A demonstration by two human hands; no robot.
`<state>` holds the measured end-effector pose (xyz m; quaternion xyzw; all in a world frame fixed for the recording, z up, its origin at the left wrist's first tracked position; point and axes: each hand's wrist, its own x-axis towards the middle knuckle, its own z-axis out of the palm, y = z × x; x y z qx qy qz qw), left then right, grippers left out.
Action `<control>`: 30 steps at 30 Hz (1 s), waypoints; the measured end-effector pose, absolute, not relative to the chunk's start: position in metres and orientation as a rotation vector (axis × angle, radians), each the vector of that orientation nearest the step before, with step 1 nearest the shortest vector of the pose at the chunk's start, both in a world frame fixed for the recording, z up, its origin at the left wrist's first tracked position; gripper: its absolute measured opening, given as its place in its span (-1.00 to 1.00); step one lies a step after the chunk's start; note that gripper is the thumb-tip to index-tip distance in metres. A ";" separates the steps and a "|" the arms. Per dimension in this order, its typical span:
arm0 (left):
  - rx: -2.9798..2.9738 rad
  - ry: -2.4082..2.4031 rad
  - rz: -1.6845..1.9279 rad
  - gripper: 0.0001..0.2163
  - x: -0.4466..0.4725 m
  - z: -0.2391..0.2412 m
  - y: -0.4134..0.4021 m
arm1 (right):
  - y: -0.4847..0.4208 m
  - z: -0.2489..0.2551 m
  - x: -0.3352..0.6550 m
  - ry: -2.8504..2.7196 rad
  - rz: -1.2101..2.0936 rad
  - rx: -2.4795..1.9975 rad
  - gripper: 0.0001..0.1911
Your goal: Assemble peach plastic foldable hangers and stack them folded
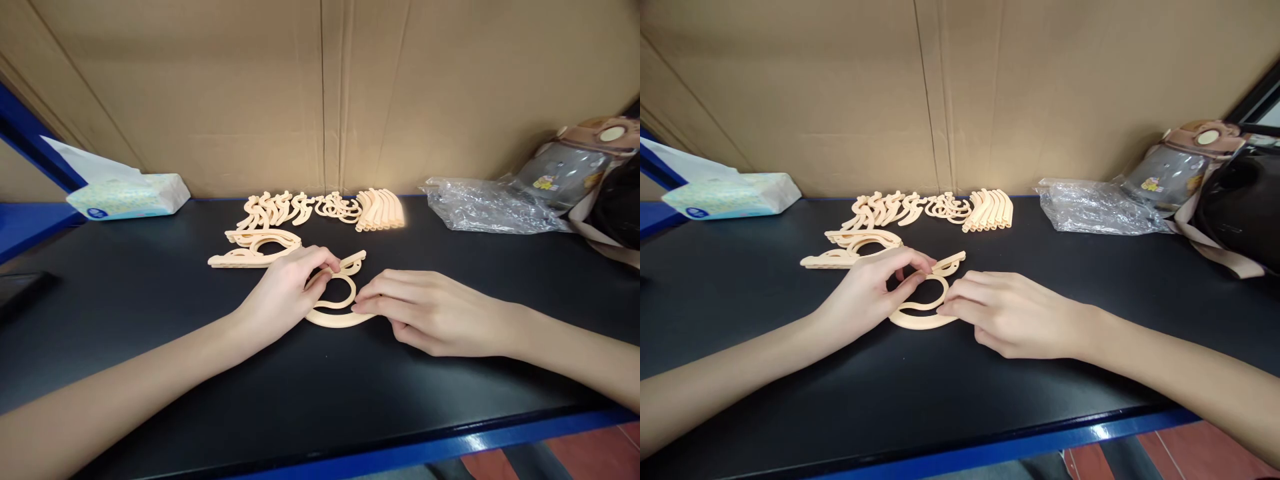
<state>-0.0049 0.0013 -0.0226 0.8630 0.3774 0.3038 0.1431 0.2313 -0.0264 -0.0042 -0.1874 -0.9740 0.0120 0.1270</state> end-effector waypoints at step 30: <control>2.790 0.938 0.557 -0.72 -0.004 -0.012 -0.007 | -0.004 -0.012 0.244 -2.490 -0.208 -1.080 -0.82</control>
